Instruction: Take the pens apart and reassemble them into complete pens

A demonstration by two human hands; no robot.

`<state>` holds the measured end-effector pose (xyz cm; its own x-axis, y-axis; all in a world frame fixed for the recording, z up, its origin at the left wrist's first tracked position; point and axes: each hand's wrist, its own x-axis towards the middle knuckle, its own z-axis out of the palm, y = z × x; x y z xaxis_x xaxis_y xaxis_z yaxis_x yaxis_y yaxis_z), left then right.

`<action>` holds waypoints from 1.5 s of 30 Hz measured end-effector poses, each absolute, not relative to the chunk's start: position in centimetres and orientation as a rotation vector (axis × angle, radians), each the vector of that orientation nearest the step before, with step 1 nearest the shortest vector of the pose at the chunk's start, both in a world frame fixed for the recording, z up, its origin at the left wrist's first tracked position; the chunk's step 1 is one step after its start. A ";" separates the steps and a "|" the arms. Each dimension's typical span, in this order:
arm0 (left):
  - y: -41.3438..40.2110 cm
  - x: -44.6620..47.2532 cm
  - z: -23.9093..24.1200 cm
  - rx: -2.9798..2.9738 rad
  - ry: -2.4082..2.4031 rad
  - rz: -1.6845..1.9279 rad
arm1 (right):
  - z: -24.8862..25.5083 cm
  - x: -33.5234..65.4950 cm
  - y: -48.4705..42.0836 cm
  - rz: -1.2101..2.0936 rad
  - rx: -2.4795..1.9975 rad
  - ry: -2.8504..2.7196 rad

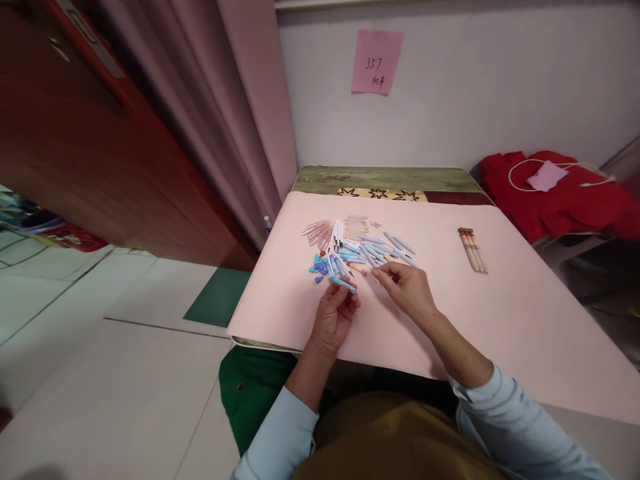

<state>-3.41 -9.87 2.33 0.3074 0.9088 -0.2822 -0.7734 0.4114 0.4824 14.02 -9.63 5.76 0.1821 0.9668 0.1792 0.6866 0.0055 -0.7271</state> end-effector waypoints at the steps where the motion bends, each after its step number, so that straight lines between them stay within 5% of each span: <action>1: -9.8 -3.4 2.3 0.272 0.565 1.142 | 5.8 14.8 -10.1 0.501 -1.753 -1.532; 12: -9.2 -3.3 2.1 0.223 0.617 1.154 | 4.7 22.4 -11.4 0.355 -2.087 -1.359; 23: -9.3 -3.2 2.0 0.274 0.597 1.174 | 5.0 16.8 -8.7 0.475 -1.875 -1.695; 45: -9.8 -3.6 2.6 0.249 0.560 1.140 | 5.8 4.7 5.1 0.203 -1.480 -2.749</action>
<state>-3.57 -9.84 2.61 0.2996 0.9079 -0.2931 -0.7869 0.4089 0.4621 4.66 5.06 5.75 -0.5522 0.8322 -0.0496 0.8305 0.5439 -0.1201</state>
